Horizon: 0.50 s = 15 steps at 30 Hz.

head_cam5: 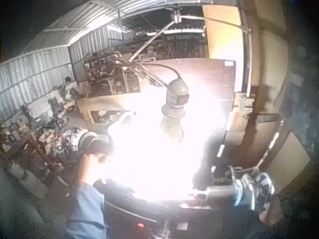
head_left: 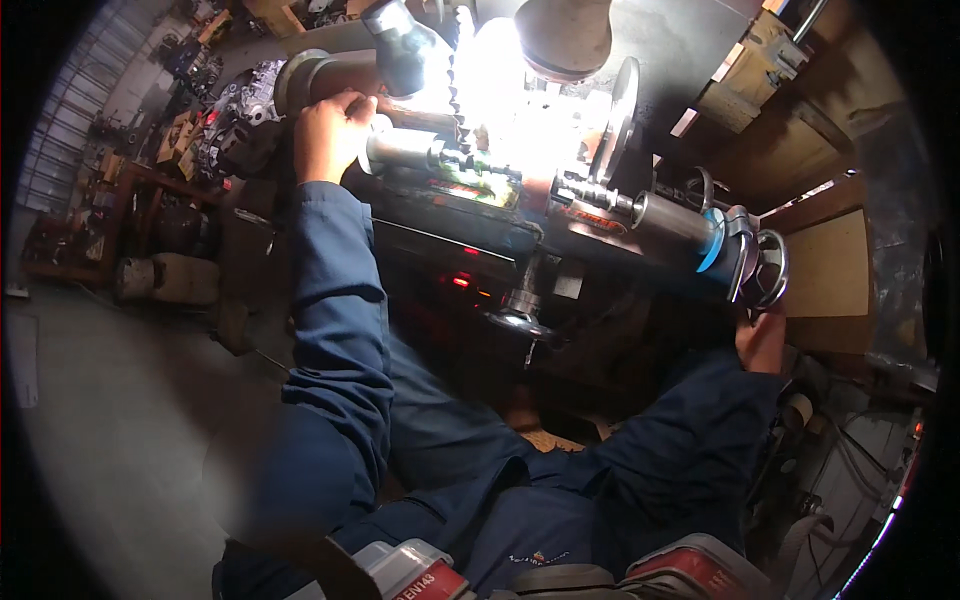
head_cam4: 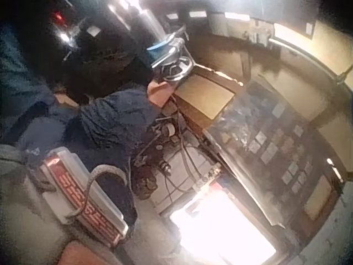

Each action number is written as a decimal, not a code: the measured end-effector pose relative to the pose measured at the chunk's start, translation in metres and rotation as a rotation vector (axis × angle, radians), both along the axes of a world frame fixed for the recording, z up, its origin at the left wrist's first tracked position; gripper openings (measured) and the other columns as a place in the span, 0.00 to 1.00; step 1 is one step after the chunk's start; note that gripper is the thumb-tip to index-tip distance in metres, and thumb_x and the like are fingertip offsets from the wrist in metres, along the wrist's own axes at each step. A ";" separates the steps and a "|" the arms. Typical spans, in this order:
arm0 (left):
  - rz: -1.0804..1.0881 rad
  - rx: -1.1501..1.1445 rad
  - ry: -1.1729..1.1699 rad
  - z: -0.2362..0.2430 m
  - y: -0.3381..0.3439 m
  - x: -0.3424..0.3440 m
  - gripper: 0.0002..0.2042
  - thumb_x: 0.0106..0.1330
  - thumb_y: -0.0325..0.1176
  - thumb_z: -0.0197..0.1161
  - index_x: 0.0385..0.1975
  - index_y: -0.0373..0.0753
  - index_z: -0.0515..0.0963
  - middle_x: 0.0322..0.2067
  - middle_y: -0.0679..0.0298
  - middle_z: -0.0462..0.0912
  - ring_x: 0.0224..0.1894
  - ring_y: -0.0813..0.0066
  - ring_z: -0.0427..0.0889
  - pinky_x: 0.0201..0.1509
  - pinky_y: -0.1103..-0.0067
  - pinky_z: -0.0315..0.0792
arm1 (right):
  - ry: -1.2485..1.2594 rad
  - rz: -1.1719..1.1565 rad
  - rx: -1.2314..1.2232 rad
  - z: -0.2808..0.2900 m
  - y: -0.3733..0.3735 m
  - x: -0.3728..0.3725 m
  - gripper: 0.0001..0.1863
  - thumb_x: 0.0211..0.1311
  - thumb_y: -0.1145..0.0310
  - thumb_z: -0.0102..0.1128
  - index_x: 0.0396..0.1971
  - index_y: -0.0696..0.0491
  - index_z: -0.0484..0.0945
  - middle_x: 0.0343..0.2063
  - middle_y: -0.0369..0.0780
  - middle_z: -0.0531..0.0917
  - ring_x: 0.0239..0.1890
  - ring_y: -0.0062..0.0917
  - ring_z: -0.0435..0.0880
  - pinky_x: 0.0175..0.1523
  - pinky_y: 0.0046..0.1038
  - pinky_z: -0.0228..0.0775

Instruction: The person adjusts a part on a lathe-like machine and uses a caliper to measure a cylindrical motorcycle component.

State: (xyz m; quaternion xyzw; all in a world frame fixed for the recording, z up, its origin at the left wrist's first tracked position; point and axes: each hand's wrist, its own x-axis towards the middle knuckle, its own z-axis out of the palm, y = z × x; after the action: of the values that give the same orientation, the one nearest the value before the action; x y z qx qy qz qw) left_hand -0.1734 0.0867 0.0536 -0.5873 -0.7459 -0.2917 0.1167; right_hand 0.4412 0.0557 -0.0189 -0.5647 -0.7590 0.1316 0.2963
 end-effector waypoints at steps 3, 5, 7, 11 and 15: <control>0.020 0.002 0.021 -0.001 0.001 0.000 0.13 0.61 0.46 0.62 0.32 0.44 0.84 0.29 0.54 0.85 0.35 0.50 0.84 0.39 0.62 0.77 | -0.026 0.007 0.005 0.003 -0.002 0.001 0.16 0.58 0.73 0.62 0.47 0.60 0.76 0.43 0.50 0.81 0.45 0.44 0.80 0.51 0.37 0.69; 0.031 0.006 0.003 0.000 0.000 0.002 0.13 0.60 0.46 0.62 0.32 0.45 0.84 0.28 0.53 0.84 0.35 0.49 0.83 0.39 0.62 0.77 | -0.034 0.014 0.003 0.005 -0.003 0.002 0.16 0.58 0.74 0.61 0.47 0.60 0.76 0.44 0.50 0.81 0.46 0.45 0.80 0.51 0.38 0.69; 0.031 0.007 0.002 0.000 0.001 0.002 0.13 0.60 0.46 0.62 0.32 0.44 0.84 0.28 0.53 0.84 0.34 0.48 0.83 0.39 0.62 0.76 | -0.039 0.017 -0.006 0.008 -0.003 0.001 0.16 0.58 0.74 0.61 0.47 0.60 0.75 0.44 0.50 0.80 0.46 0.46 0.79 0.52 0.38 0.68; 0.031 0.013 -0.016 0.000 0.003 0.003 0.13 0.61 0.47 0.62 0.33 0.45 0.84 0.28 0.52 0.83 0.35 0.47 0.82 0.38 0.61 0.76 | -0.046 0.000 -0.004 0.009 -0.003 0.004 0.16 0.59 0.74 0.60 0.47 0.59 0.75 0.45 0.51 0.79 0.47 0.48 0.78 0.53 0.39 0.67; 0.036 -0.099 -0.058 -0.001 -0.002 -0.001 0.15 0.62 0.47 0.62 0.38 0.43 0.83 0.33 0.52 0.85 0.39 0.48 0.83 0.44 0.64 0.76 | -0.026 -0.045 0.017 0.013 -0.010 -0.001 0.16 0.65 0.70 0.57 0.50 0.60 0.73 0.47 0.52 0.78 0.48 0.49 0.77 0.54 0.40 0.67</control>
State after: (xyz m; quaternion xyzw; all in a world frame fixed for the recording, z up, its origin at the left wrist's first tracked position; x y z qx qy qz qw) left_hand -0.1741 0.0849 0.0525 -0.5700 -0.7730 -0.2693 0.0711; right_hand 0.4402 0.0457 -0.0056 -0.5807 -0.7509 0.1109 0.2943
